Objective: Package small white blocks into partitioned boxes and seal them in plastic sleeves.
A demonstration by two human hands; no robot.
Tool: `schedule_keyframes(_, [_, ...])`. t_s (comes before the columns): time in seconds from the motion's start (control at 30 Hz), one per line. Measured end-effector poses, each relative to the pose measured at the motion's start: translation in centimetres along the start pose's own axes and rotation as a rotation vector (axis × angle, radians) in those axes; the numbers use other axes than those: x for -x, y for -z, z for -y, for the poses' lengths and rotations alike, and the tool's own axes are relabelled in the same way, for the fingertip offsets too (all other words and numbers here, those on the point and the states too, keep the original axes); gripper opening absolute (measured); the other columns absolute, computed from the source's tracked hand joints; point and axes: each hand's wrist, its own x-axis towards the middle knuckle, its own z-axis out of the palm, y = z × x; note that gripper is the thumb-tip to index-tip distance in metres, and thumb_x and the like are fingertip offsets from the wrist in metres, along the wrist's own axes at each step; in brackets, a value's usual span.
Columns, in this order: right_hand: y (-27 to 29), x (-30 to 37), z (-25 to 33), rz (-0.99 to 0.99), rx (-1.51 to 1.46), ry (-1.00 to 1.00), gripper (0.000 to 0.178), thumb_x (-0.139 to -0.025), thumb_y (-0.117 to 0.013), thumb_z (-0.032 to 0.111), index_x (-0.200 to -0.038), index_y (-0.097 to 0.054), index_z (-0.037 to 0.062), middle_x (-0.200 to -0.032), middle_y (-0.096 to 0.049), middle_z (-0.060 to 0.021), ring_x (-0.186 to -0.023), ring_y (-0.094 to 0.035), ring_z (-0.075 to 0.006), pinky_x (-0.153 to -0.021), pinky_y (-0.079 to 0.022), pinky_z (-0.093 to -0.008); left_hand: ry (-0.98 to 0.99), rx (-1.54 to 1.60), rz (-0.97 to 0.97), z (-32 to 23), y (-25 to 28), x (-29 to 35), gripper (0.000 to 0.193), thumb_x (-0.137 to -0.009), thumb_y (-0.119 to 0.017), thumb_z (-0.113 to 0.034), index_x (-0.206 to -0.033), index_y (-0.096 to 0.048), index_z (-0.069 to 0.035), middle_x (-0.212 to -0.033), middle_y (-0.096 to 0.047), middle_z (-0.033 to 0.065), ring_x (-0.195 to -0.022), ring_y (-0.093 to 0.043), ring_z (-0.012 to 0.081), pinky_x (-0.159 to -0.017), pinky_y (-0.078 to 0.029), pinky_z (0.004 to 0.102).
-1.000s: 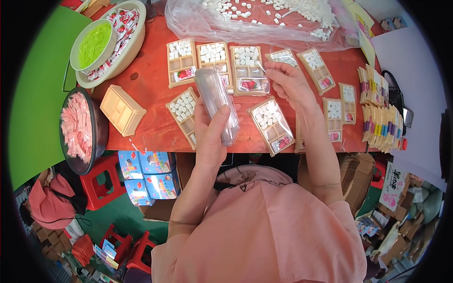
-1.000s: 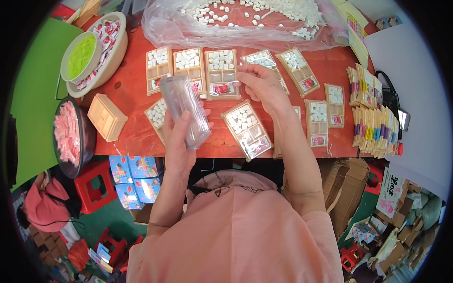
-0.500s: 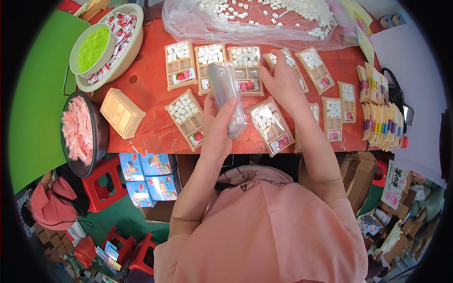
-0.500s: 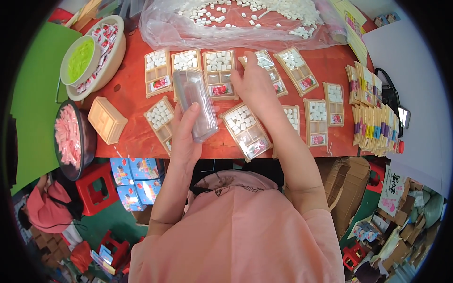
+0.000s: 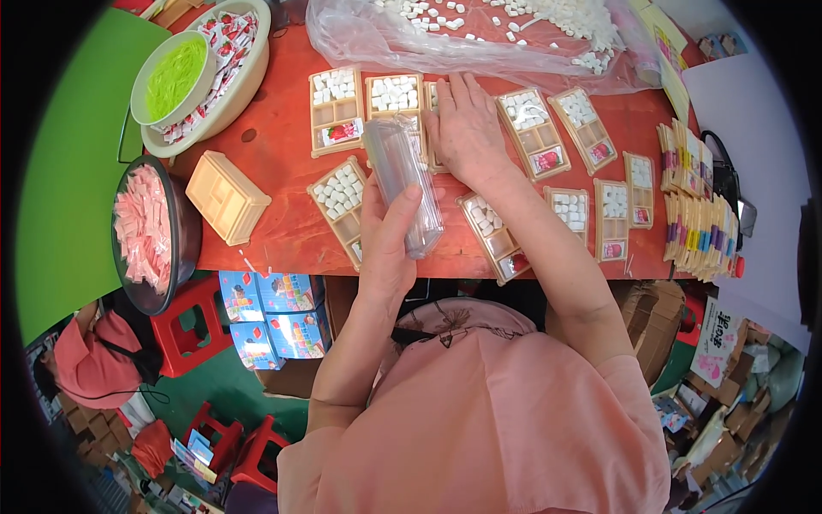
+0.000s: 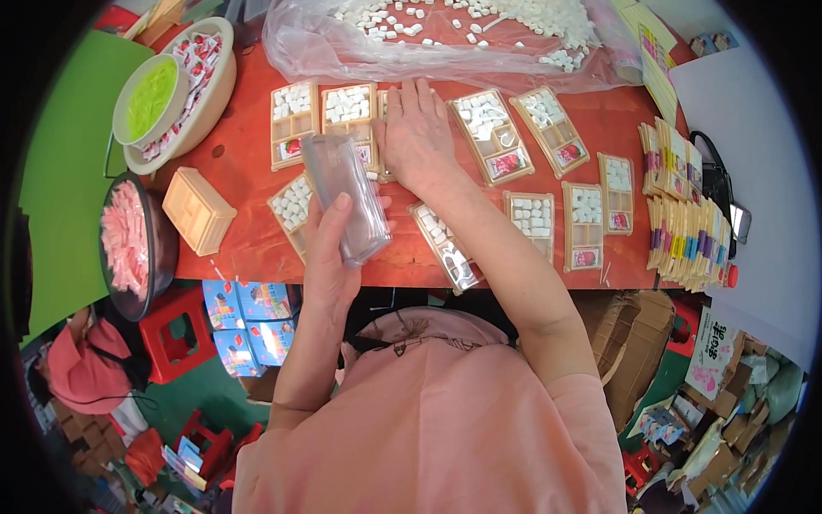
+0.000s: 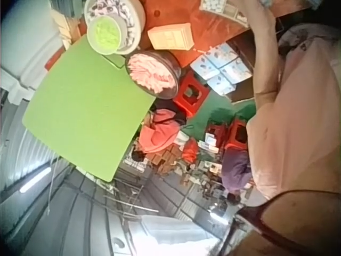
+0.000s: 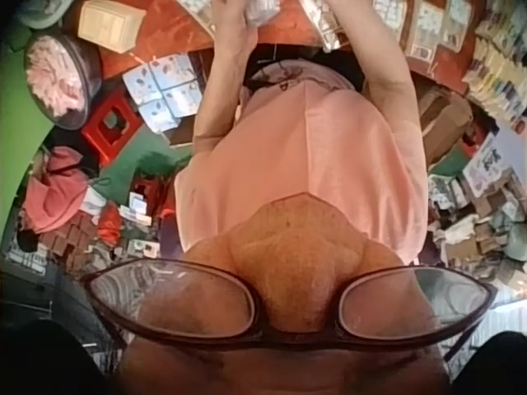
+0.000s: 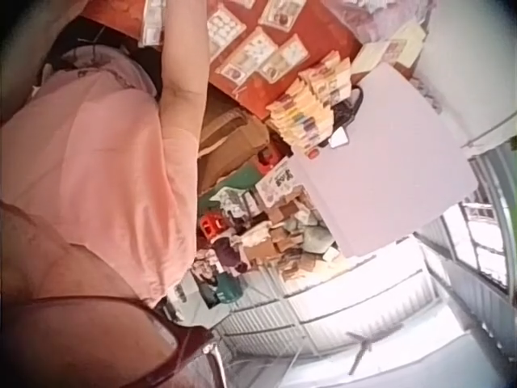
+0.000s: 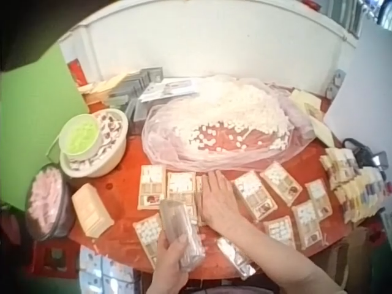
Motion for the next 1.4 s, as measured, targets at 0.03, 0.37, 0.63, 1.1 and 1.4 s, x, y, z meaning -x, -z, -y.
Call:
schedule_keyframes(0.03, [-0.4, -0.1, -0.1, -0.002, 0.031, 0.019, 0.052, -0.1, -0.053, 0.03, -0.139, -0.051, -0.004, -0.148, -0.045, -0.0247, -0.141, -0.039, -0.0395, -0.114, -0.032, -0.0509, 0.002, 0.0, 0.0, -0.1, -0.1, 0.0, 0.057, -0.095, -0.07, -0.021, -0.139, -0.039, -0.004, -0.118, -0.061, 0.0116, -0.103, -0.068, 0.0201, -0.079, -0.061, 0.0343])
schedule_keyframes(0.37, [1.0, -0.8, 0.0, -0.103, 0.046, 0.111, 0.041, -0.093, -0.06, 0.023, -0.126, -0.063, -0.0003, -0.118, -0.058, -0.0168, -0.119, -0.052, -0.0345, -0.102, -0.041, -0.05, -0.041, 0.029, -0.043, -1.3, 0.8, 0.2, 0.052, -0.095, -0.071, -0.025, -0.134, -0.044, -0.005, -0.115, -0.063, 0.0104, -0.103, -0.068, 0.0207, -0.079, -0.062, 0.0355])
schedule_keyframes(0.63, [2.8, -1.9, 0.0, 0.053, 0.02, 0.155, 0.03, -0.093, -0.063, 0.015, -0.119, -0.066, -0.0002, -0.11, -0.063, -0.0118, -0.097, -0.061, -0.0298, -0.081, -0.051, -0.0408, -0.006, 0.067, -0.002, -3.4, 2.0, 1.2, 0.045, -0.098, -0.065, -0.033, -0.13, -0.051, -0.006, -0.113, -0.065, 0.01, -0.101, -0.069, 0.0227, -0.078, -0.062, 0.0395])
schedule_keyframes(1.1, [9.0, -0.8, 2.9, 0.538, -0.917, -0.19, 0.023, -0.095, -0.069, 0.026, -0.097, -0.072, 0.0026, -0.069, -0.063, -0.0023, -0.061, -0.057, -0.0077, -0.057, -0.045, -0.0249, -0.169, -0.004, -0.039, -4.4, 3.7, 0.5, 0.054, -0.091, -0.073, -0.029, -0.129, -0.046, -0.002, -0.112, -0.063, 0.0118, -0.095, -0.068, 0.0199, -0.075, -0.06, 0.0362])
schedule_keyframes(1.4, [4.5, 5.0, 4.7, 0.192, -0.137, 0.086, 0.017, -0.092, -0.062, 0.014, -0.091, -0.064, -0.0025, -0.094, -0.067, -0.0208, -0.083, -0.068, -0.0381, -0.075, -0.055, -0.0475, -0.15, 0.099, -0.063, -4.4, 4.7, 1.3, 0.045, -0.095, -0.068, -0.027, -0.126, -0.046, -0.002, -0.111, -0.064, 0.0127, -0.095, -0.069, 0.0216, -0.075, -0.061, 0.0381])
